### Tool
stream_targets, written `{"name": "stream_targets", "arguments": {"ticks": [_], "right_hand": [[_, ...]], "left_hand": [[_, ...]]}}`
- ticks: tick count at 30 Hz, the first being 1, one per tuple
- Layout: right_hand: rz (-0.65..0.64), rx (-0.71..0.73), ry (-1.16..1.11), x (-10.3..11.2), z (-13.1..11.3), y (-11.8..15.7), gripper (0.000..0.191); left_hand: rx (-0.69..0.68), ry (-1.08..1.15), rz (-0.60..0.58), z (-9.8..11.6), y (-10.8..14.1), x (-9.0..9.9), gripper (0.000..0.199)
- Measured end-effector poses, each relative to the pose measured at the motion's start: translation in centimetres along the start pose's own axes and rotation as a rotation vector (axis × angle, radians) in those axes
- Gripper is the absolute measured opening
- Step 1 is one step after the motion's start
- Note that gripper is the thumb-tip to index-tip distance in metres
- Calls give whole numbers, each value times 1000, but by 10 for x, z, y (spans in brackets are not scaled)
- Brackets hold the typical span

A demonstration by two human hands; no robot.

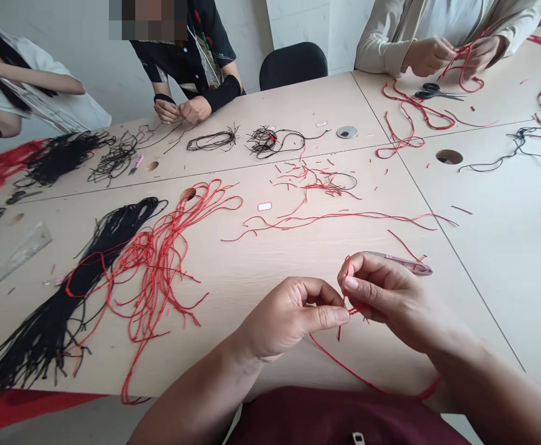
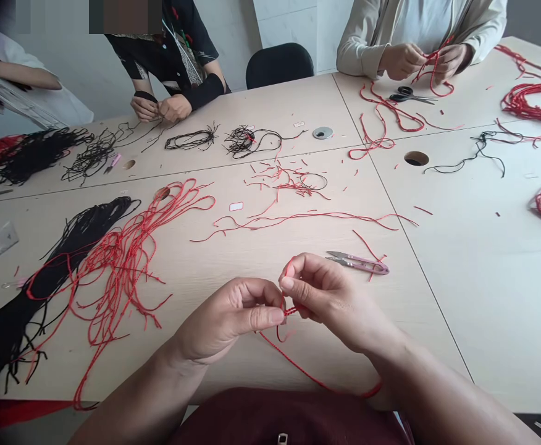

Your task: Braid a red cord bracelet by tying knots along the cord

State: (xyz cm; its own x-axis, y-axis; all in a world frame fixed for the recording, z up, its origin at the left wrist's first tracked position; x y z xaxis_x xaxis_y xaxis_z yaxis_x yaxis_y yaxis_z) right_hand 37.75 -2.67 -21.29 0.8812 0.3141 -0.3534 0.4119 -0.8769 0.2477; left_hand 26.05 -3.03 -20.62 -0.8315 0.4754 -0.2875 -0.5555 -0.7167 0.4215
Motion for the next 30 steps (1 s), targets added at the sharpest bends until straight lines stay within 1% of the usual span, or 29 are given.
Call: {"name": "stream_targets", "arguments": {"ticks": [1,3,5,7,8,10,12,14,17,20,24,30], "right_hand": [[16,17,21,2,-1,0,26],[86,131,125,6,-9,3,22],[178,314,283,7,-22,9,15],[240,494,443,3,-33,18,10],[243,570,517,-1,-37,21,11],[209,695,648,-12,-42,27,17],[170,778,746,-19,-43,29,21],[169,812,795,-22,-44,30,22],[204,798,814,-19,-43,29,20],[212,791,837,-19,-42,30,18],[226,822,889,-21,-43,30,17],[237,840,883,-19,-41,31,17]], "left_hand": [[-10,9,10,1,-1,0,15],[-40,18,57,3,-2,4,14],[-53,42,118,3,-3,8,13],[-51,90,163,2,-3,13,14],[-51,121,173,2,-3,14,15],[-52,188,169,0,-2,13,15],[-43,241,147,-1,-2,11,15],[-43,263,125,-1,-1,9,15],[-59,261,108,1,0,7,15],[-68,232,137,2,0,10,16],[-90,207,177,3,0,12,19],[-77,198,194,3,0,12,26]]}}
Point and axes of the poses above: each hand's wrist, its own y-axis away from the middle knuckle, its own x-axis out of the back of the hand, z = x × y, the point moved 7 cm from there along -y, towards the middle knuckle, and after that the axes turned 1 degree about -x, right-handed, at the moved point
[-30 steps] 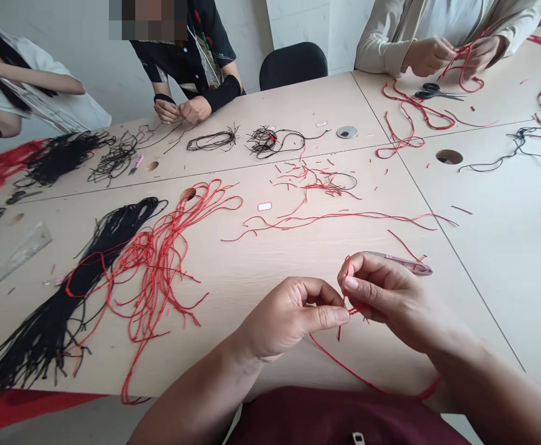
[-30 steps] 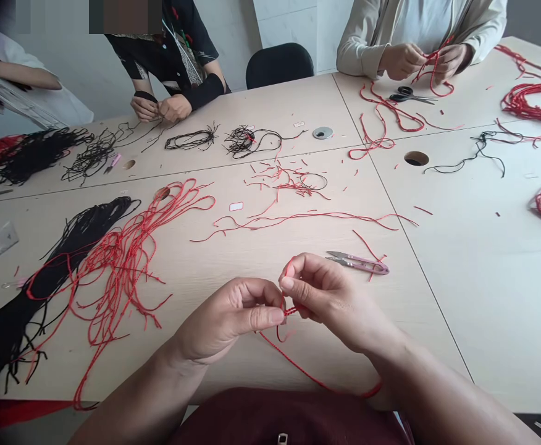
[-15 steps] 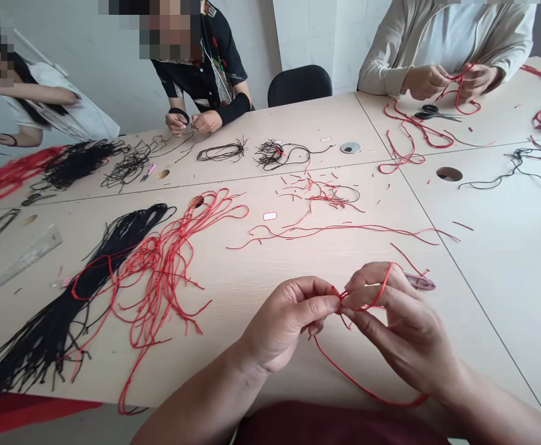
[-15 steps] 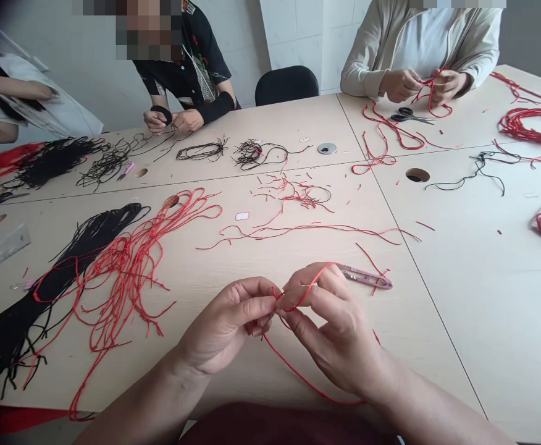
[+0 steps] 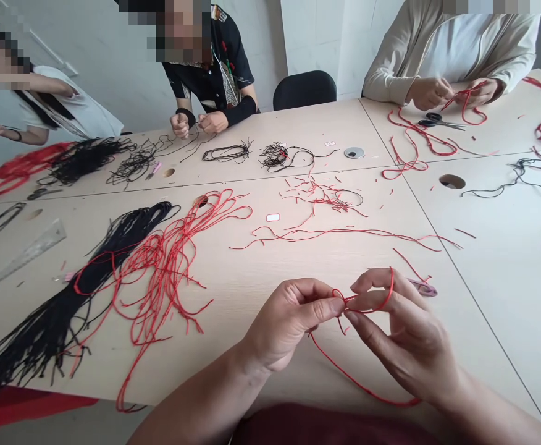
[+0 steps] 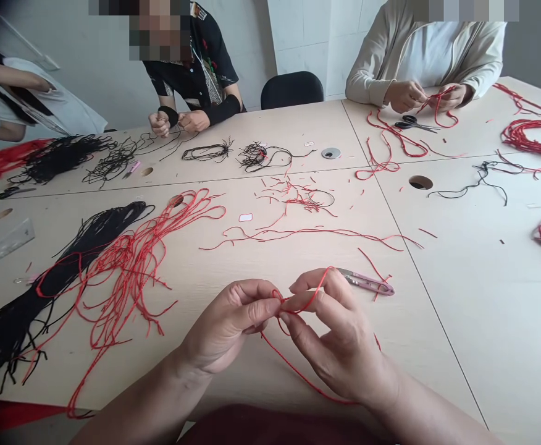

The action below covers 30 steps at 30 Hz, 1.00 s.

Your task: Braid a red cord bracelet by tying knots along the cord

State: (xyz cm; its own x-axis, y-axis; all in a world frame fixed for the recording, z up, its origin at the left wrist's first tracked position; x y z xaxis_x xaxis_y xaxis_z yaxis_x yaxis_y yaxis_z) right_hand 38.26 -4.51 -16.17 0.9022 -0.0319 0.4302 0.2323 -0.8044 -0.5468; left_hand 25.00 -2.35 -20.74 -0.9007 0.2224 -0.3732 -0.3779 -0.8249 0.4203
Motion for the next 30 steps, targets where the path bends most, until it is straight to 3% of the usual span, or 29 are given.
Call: {"name": "stream_targets", "arguments": {"ticks": [9,14,20,30], "right_hand": [[8,39,50,3,-5,-1,22],[31,19,-27,4,-4,0,22],[42,23,-8,4,-4,0,21],[12,61,69,4,-7,-2,18]], "left_hand": [[78,68,-29,-5,-1,-2,31],[46,46,5,-2,0,-2,29],[-17,7,-36,3,2,-6,30],[98,113,-36,-7,-2,-3,28]]}}
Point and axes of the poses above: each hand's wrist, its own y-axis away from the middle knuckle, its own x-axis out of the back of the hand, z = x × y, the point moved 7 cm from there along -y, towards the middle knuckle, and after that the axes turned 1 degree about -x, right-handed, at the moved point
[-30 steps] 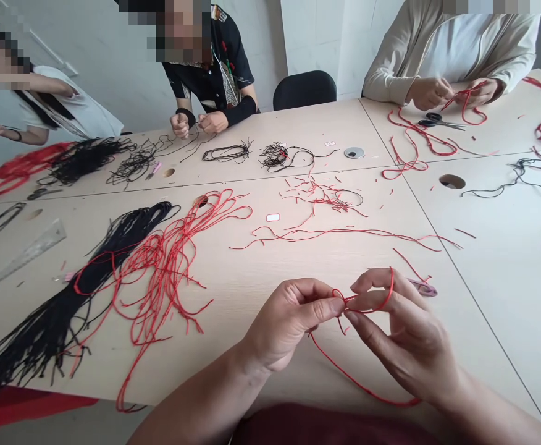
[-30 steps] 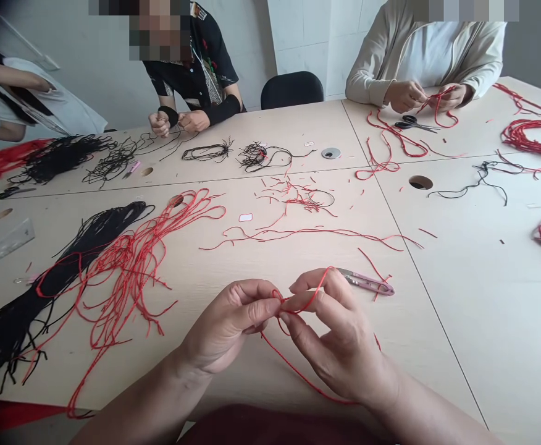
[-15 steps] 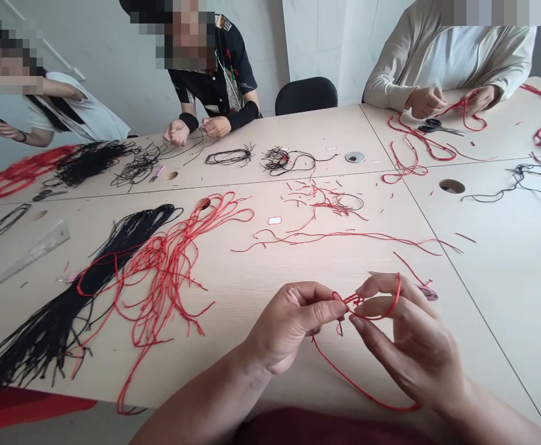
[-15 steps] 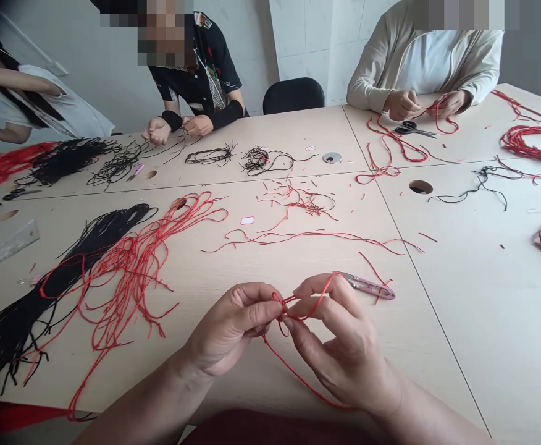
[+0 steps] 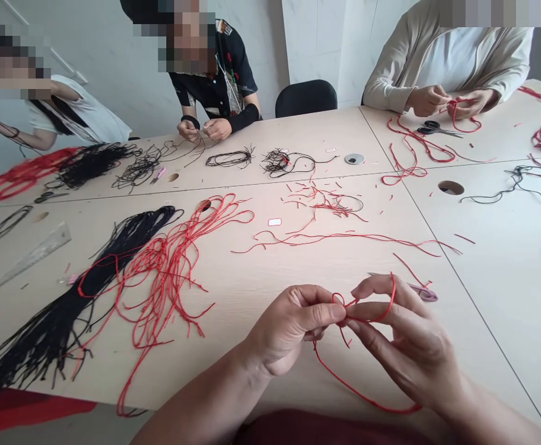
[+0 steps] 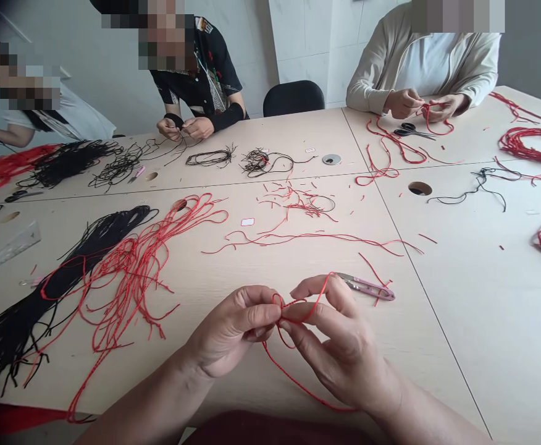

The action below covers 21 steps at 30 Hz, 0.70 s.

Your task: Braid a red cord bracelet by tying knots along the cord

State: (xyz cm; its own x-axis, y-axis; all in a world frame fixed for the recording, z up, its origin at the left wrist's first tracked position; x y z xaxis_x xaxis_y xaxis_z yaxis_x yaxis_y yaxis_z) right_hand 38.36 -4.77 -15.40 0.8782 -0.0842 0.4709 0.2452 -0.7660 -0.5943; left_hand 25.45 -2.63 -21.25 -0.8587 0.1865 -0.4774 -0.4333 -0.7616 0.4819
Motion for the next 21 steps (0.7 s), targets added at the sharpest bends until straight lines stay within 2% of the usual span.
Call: {"name": "stream_targets", "arguments": {"ticks": [8,11,14,15,17,19,21], "right_hand": [[-24,-33,-37,-5,3,1,18],[50,-149,14,1,13,-1,9],[74,-295,46,5,24,-2,24],[41,-330,27,3,26,-2,29],[-113,-443,-85,-11,30,3,30],[-314,-625,-296,-32,32,14,31],[-429,-783,-516,-48,30,24,40]], "left_hand": [[-10,56,77,0,0,3,21],[-54,87,117,4,-2,8,22],[-130,113,166,10,-4,15,22],[-155,115,179,11,-5,17,23],[-198,105,193,13,-5,17,23],[-229,86,198,15,-4,16,23],[-265,58,208,17,-2,16,23]]}}
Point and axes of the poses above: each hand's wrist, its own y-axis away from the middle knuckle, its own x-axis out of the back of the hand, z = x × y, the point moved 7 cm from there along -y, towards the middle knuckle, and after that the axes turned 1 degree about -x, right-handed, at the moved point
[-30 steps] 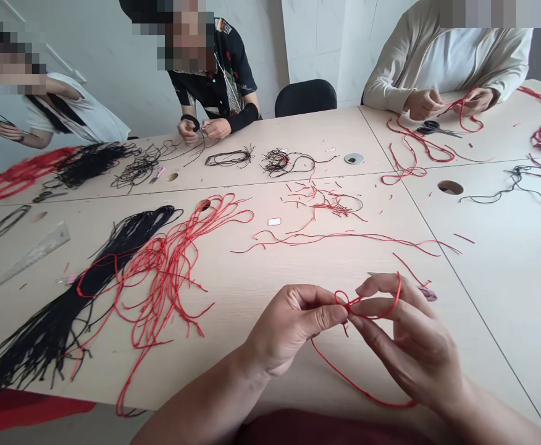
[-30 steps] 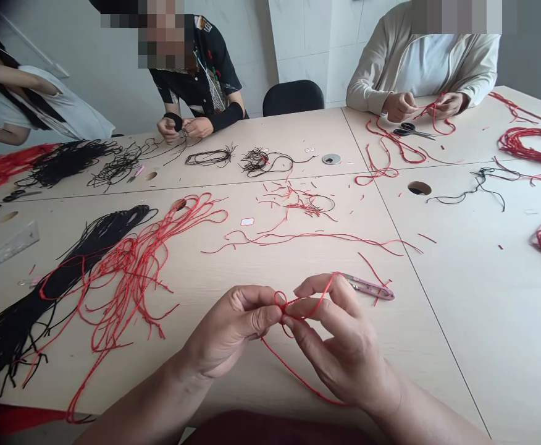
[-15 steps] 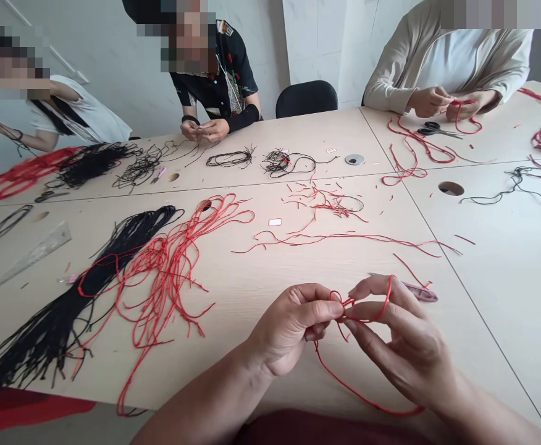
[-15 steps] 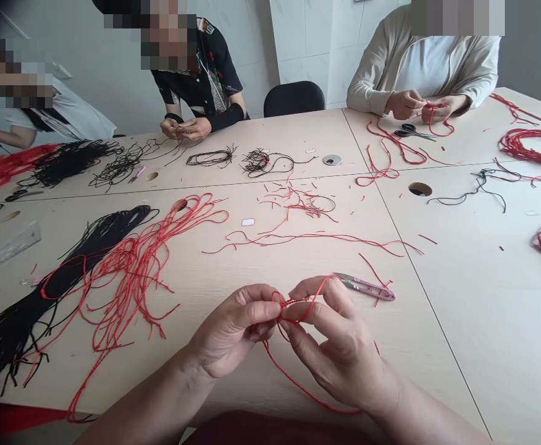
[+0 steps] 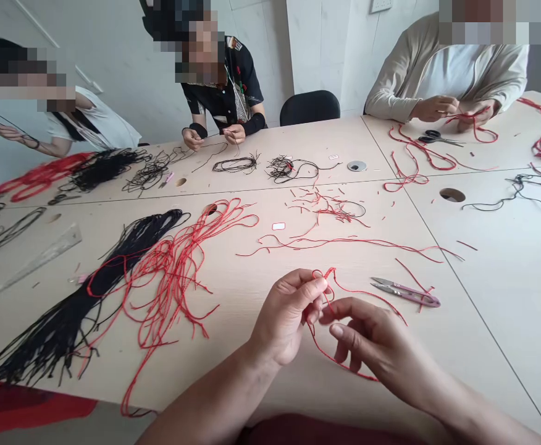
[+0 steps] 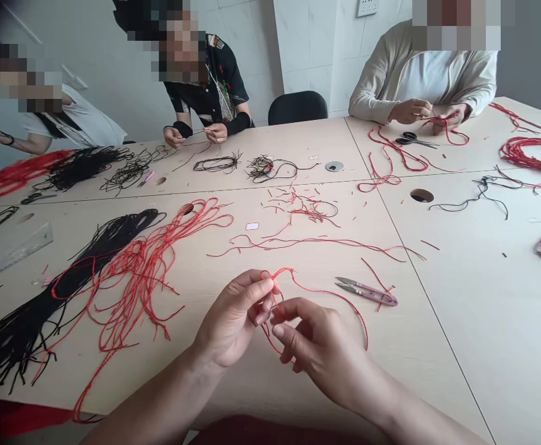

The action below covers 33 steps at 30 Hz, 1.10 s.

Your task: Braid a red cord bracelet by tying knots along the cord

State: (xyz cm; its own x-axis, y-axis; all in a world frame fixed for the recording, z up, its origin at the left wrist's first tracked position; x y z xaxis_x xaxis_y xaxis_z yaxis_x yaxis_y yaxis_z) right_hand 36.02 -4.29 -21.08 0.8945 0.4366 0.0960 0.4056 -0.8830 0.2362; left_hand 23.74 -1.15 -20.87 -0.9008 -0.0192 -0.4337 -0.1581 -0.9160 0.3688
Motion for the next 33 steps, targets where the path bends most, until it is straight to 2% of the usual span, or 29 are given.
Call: {"name": "stream_targets", "arguments": {"ticks": [1,3,5,8,13,15,17,20,24,27,29,30,33], "right_hand": [[-27,-25,-68,-3,1,0,43],[15,19,-86,1,-3,-1,44],[152,148,42,16,-13,-1,39],[387,371,283,36,-30,4,27],[594,507,489,48,-35,13,15],[561,537,492,46,-35,13,23],[425,500,392,41,-31,10,29],[283,316,192,38,-19,4,33],[220,33,32,36,-2,0,47],[91,-92,-158,27,5,-3,52],[82,-90,-261,25,4,-5,48],[117,-67,-288,27,3,-6,43],[247,16,-319,35,2,-8,34]], "left_hand": [[-25,-21,5,2,1,0,23],[-77,-78,4,6,2,0,23],[-106,-132,-20,7,2,-1,23],[-82,-163,-76,4,2,-3,22],[-7,-259,-174,-3,6,-8,17],[-35,-353,-211,-1,10,-12,14],[-114,-472,-235,4,14,-16,14],[-264,-670,-236,10,17,-19,14],[-501,-894,-151,21,19,-16,15],[-636,-906,-151,25,22,-18,14],[-600,-819,-207,23,22,-20,14],[-531,-759,-230,19,20,-19,14],[-186,-576,-255,2,13,-14,11]]}}
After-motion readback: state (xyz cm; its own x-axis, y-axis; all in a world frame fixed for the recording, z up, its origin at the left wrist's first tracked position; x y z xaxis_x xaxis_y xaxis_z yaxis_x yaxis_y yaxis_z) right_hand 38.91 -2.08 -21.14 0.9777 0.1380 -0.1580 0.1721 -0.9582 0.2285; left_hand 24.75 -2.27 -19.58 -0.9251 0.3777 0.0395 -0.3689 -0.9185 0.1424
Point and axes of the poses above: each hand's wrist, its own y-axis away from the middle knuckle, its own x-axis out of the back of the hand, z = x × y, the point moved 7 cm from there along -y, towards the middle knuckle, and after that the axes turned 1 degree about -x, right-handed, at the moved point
